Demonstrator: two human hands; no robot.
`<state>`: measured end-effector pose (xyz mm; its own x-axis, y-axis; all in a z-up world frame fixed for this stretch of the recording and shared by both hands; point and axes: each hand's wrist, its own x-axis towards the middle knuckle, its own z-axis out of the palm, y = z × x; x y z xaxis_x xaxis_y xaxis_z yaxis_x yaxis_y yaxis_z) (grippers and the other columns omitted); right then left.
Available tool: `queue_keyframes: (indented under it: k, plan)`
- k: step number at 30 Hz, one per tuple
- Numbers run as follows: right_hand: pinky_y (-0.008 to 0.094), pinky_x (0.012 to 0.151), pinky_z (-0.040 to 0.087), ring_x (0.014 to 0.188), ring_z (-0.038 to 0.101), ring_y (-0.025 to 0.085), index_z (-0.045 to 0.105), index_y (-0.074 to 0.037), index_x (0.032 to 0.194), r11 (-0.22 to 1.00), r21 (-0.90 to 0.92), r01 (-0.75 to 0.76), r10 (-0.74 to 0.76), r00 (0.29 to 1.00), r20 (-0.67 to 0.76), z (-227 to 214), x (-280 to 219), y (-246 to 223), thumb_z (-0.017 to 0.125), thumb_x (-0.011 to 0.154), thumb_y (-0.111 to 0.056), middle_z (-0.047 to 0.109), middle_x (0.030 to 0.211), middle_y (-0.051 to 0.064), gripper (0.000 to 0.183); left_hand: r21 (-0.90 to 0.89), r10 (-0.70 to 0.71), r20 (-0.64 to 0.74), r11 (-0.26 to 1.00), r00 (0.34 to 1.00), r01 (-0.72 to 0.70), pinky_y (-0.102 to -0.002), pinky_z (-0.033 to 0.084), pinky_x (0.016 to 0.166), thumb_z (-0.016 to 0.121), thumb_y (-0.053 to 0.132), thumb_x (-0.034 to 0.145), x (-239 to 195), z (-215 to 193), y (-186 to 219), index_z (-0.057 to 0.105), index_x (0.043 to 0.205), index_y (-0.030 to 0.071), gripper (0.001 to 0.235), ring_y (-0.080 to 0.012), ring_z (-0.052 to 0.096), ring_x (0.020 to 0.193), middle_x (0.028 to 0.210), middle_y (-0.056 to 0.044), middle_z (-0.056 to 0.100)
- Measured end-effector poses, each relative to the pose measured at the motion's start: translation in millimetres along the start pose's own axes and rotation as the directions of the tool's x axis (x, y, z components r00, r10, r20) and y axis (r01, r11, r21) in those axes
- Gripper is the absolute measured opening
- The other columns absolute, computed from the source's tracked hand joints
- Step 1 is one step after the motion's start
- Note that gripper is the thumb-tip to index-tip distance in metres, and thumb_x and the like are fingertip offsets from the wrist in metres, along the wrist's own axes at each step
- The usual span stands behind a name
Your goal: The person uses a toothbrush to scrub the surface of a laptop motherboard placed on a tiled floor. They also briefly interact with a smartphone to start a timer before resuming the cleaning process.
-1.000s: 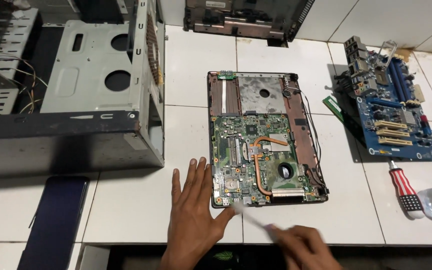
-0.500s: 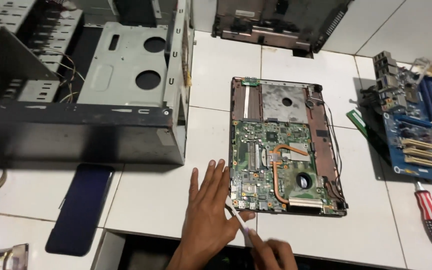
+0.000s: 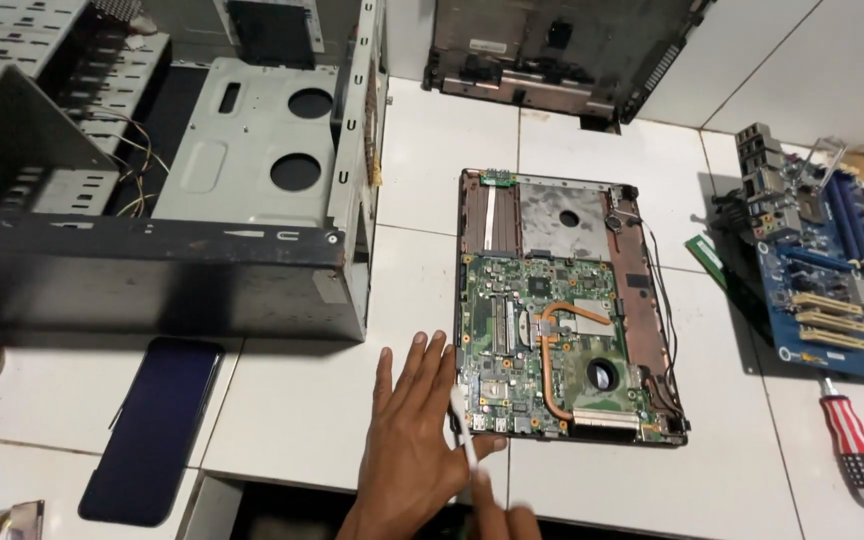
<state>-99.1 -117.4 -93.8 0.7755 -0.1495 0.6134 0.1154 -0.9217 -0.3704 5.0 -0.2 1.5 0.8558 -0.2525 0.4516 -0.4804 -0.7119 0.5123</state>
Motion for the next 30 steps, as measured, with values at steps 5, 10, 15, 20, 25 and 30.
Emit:
queue_keyframes:
  k: [5,10,15,20,25,30]
  plan:
    - [0.024,0.048,0.035,0.047,0.033,0.016,0.071,-0.010,0.131,0.987,-0.096,0.130,-0.122,0.989,0.085,-39,40,-27,0.046,0.085,0.009,0.035,0.064,0.001,0.055,-0.050,0.021,0.041,0.999,0.999,-0.019,-0.059,0.010,0.130,0.078,0.028,0.079,-3,-3,-3,0.042,0.154,-0.007,0.091,-0.0368,0.028,0.159,0.167,-0.022,0.038]
    - [0.033,0.037,0.036,0.038,0.035,0.022,0.068,-0.025,0.133,0.966,-0.260,-0.006,0.043,0.990,0.137,-54,66,-41,0.062,0.091,-0.019,0.043,0.077,-0.002,0.042,-0.088,-0.004,0.031,0.996,1.000,0.006,-0.060,0.010,0.130,0.081,0.032,0.086,-3,-3,-1,0.046,0.153,-0.004,0.084,-0.0374,0.028,0.158,0.166,-0.021,0.039]
    - [0.037,0.027,0.042,0.035,0.040,0.026,0.057,-0.034,0.147,0.909,-0.416,-0.023,0.143,0.955,0.260,-59,103,-52,0.058,0.090,-0.036,0.053,0.087,-0.005,0.057,-0.223,-0.184,-0.005,0.958,0.983,0.179,-0.044,0.046,0.110,0.061,0.017,0.098,-29,-14,7,0.074,0.124,0.008,0.031,-0.0309,0.056,0.141,0.148,-0.008,0.065]
    - [0.022,0.046,0.047,0.062,0.065,0.006,0.072,-0.006,0.125,0.980,-0.117,0.162,-0.165,0.986,-0.020,-44,77,-70,0.067,0.100,-0.022,0.070,0.085,0.000,0.030,-0.235,-0.667,0.560,0.440,0.491,0.866,-0.022,0.058,0.073,0.066,0.044,0.094,-11,-48,20,0.072,0.098,0.026,0.019,-0.0050,0.081,0.081,0.085,0.009,0.087]
    - [0.025,0.052,0.054,0.074,0.070,0.006,0.052,-0.032,0.154,0.989,0.126,0.072,-0.131,0.818,0.560,-80,84,-8,0.070,0.092,-0.049,0.067,0.120,-0.012,0.066,-0.448,-0.554,0.598,0.369,0.580,0.814,-0.027,0.057,0.075,0.060,0.033,0.103,1,-62,19,0.067,0.100,0.014,0.021,-0.0147,0.072,0.079,0.082,-0.004,0.075]
    - [0.028,0.085,0.057,0.100,0.079,0.016,0.079,-0.027,0.119,0.939,0.334,0.080,-0.231,0.866,0.444,-131,175,56,0.052,0.100,-0.023,0.075,0.120,0.000,0.033,-0.627,-0.578,0.511,0.256,0.636,0.736,-0.029,0.037,0.037,0.056,0.021,0.107,7,-71,4,0.065,0.105,0.005,0.018,-0.0147,0.045,0.048,0.085,-0.010,0.062]
